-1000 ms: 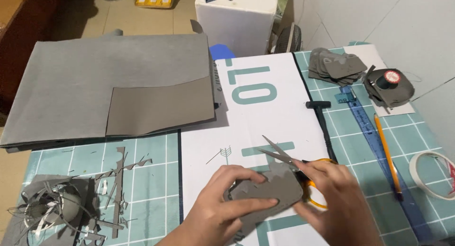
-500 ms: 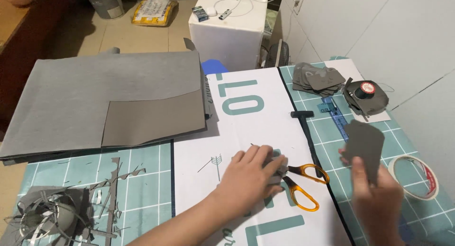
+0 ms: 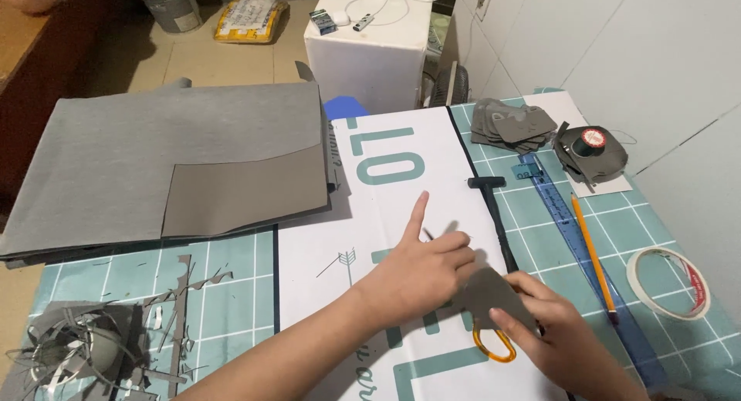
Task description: Cutting and shaping a small piece of grey material using scissors on a workspace.
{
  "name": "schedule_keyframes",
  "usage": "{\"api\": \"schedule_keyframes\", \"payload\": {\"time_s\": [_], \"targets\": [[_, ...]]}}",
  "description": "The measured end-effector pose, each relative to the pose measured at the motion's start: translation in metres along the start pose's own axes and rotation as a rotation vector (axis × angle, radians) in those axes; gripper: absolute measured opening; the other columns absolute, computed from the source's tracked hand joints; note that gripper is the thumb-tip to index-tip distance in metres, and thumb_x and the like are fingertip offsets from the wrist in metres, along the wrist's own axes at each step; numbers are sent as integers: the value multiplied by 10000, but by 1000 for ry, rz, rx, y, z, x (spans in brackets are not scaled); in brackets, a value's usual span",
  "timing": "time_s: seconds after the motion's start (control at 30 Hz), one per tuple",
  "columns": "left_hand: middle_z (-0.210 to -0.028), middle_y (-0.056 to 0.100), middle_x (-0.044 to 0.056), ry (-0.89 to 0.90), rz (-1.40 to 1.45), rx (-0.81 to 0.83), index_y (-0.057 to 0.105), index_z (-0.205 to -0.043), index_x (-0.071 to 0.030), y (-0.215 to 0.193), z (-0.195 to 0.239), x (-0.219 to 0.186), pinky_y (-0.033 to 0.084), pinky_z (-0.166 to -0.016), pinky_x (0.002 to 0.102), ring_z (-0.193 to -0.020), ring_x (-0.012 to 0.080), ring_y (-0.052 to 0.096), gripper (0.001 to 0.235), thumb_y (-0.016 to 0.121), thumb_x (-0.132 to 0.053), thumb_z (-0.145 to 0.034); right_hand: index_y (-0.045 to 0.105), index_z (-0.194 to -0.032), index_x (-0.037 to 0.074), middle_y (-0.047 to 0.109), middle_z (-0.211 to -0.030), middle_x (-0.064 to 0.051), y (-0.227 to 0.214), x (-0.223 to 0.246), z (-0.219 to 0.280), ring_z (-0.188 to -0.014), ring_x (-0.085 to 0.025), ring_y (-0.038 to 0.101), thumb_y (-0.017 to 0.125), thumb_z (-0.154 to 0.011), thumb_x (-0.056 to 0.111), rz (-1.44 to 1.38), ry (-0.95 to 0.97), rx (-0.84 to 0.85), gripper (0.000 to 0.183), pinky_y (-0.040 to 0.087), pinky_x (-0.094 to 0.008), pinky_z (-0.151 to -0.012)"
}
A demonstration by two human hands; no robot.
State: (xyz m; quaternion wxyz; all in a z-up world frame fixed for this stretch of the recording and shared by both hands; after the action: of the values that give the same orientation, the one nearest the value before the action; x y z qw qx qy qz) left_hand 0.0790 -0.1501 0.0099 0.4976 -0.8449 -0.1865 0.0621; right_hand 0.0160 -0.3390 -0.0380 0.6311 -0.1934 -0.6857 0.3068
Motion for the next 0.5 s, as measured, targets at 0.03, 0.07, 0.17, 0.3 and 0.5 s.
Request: {"api": "schedule_keyframes", "payload": {"time_s": [0.03,0.07,0.17,0.3,0.5], "targets": [[-1092,599,-17,6,-15,-4,649,-1173,-125,-3,1,1,256,-1156,817,-1193,196,489,277,665,-75,-902,765,-795,48,747,-1175,-57,-2,4,0,-935,-161,760,656,-912,205,-12,-70,-2,224,579,-301,-738],[-1362,591,-5,14,-30,-10,605,-1426,-199,-6,1,2,237,-1164,808,-1377,168,485,464,657,-177,-966,844,-946,65,790,-1037,-45,-5,9,0,-866,-140,780,623,-922,189,-24,-140,-7,255,642,-259,-705],[-1594,443,122,-298,218,-63,437,-1467,-166,13,9,22,156,-1232,718,-1497,355,403,522,595,-275,-981,776,-1192,128,845,-1036,-49,-34,-42,20,-911,-186,768,595,-914,351,-6,554,-154,400,558,-336,-857],[-1595,412,198,-574,401,-21,462,-1478,-19,44,-12,15,211,-1211,635,-1486,383,354,532,537,-137,-964,721,-1263,-39,754,-1074,-252,-63,-27,36,-977,-351,675,592,-1068,219,-189,796,-502,348,485,-473,-933],[-1722,-26,82,-522,309,564,75,-1635,-177,57,-5,4,-38,-1208,621,-1577,279,-61,763,172,-581,-996,607,-1039,-114,547,-936,-250,-68,-11,34,-810,-346,433,545,-1198,242,-166,731,-609,395,402,-484,-689]]}}
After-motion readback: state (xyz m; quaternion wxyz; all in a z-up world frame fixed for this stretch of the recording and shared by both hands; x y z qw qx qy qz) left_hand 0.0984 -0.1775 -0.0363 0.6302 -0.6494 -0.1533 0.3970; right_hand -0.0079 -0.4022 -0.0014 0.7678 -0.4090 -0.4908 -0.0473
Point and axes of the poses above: each hand's wrist, its own z-axis away from the middle knuckle, its own y-axis out of the palm, x = y × z, the point moved 5 cm from there along -z, towards the middle knuckle
